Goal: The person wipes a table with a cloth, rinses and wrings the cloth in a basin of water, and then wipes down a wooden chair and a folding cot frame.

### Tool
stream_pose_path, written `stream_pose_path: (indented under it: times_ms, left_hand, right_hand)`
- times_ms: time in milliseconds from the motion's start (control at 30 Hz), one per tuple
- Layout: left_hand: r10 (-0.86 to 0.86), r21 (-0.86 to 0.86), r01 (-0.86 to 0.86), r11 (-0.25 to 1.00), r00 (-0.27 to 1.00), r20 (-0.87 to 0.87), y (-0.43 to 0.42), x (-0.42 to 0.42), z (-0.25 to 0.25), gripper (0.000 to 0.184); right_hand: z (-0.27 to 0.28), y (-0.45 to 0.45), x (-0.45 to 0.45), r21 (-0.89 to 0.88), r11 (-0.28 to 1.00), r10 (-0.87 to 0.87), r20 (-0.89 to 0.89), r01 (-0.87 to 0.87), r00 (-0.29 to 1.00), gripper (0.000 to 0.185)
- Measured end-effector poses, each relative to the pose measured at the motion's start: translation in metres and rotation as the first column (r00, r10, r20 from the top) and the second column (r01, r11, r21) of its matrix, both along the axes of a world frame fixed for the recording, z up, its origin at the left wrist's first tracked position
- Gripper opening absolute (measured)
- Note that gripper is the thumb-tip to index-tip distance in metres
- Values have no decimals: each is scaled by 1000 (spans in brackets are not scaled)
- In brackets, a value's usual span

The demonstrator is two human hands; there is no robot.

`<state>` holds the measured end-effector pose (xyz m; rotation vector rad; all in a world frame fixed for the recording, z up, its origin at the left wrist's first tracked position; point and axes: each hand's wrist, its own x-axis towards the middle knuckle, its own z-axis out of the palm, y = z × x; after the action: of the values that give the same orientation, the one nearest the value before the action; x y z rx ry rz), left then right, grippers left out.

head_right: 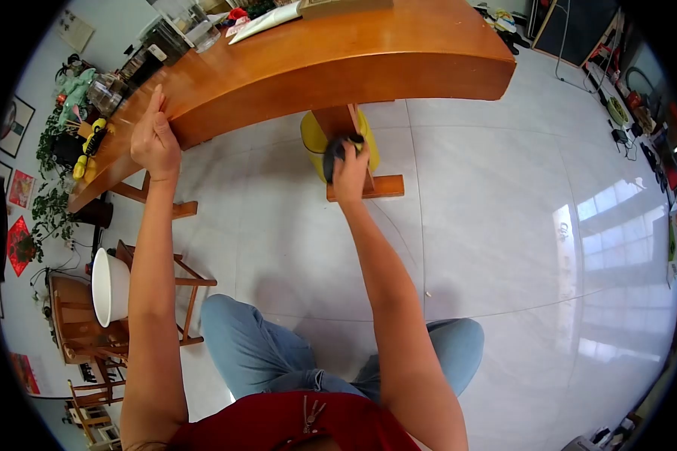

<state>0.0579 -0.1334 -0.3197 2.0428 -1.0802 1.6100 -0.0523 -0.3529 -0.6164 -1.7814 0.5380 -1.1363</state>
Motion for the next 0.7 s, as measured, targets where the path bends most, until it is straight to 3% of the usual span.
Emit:
stream_pose_path:
  times_ms: [67, 133, 233, 333, 400, 467, 533, 633, 700]
  left_hand:
    - [-10, -10, 11, 1000, 999, 31, -1, 3, -1, 45]
    - [-2, -17, 3, 1000, 999, 45, -1, 4, -2, 47]
    - [-35, -16, 36, 999, 998, 55, -1, 5, -2, 47]
    - [-121, -60, 128, 990, 986, 118, -3, 13, -2, 44]
    - [-137, -68, 145, 987, 984, 114, -1, 14, -3, 43]
    - [-151, -81, 159, 984, 983, 104, -2, 14, -3, 43]
    - [-158, -78, 167, 983, 981, 113, -2, 16, -5, 46]
    - [-157, -74, 164, 984, 984, 84, -4, 6, -3, 47]
    - [-174, -78, 183, 980, 979, 103, -6, 6, -1, 46]
  right_hand:
    - [65, 4, 6, -194, 978, -40, 170, 73, 985, 46]
    - [120, 7, 16, -444, 870, -131, 210, 213, 969, 43]
    - [116, -6, 60, -556, 807, -139, 150, 200, 979, 36]
    - [76, -13, 62, -748, 603, -225, 173, 276, 959, 25]
    - [31, -16, 41, -826, 554, -188, -5, 102, 982, 19]
    - [-29, -20, 19, -856, 475, -196, -328, -203, 924, 13]
    - [-73, -27, -1, -841, 412, -173, -451, -352, 876, 14]
    - [-108, -41, -17, -672, 607, 7, -529, -424, 848, 13]
    - [-96, -39, -16, -605, 776, -26, -315, -180, 949, 15]
